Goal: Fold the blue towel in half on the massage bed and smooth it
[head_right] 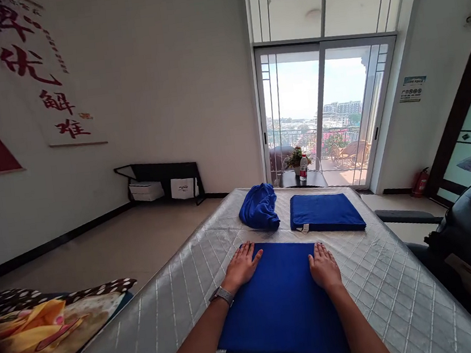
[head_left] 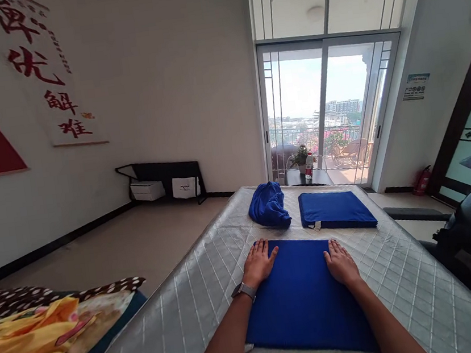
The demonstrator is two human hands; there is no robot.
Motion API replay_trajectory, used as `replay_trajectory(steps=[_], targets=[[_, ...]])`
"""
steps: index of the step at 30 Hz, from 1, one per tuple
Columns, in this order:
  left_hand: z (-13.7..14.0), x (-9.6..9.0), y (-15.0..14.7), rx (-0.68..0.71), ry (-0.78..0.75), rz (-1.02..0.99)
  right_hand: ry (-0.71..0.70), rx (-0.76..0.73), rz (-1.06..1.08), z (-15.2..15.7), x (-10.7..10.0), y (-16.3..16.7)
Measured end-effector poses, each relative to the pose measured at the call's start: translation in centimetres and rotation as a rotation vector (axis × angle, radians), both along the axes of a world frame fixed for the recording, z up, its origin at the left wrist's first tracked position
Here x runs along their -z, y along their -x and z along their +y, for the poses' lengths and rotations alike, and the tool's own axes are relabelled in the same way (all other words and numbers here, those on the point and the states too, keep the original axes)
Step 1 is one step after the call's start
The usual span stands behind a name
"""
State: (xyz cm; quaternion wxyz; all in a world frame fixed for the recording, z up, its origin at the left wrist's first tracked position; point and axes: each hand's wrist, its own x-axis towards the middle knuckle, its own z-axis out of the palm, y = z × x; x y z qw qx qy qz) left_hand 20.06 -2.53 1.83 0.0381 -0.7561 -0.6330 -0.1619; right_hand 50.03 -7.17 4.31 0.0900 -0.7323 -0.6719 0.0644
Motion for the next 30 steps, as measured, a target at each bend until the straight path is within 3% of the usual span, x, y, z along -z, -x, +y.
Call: replay_trajectory(steps=[15, 30], targets=[[-0.28, -0.51, 0.35, -0.041, -0.017, -0.085, -0.002, -0.015, -0.096, 0.79, -0.50, -0.08], [0.25, 0.09, 0.77, -0.023, 0.008, -0.057, -0.021, -0.033, -0.026, 0.71, 0.00, -0.30]])
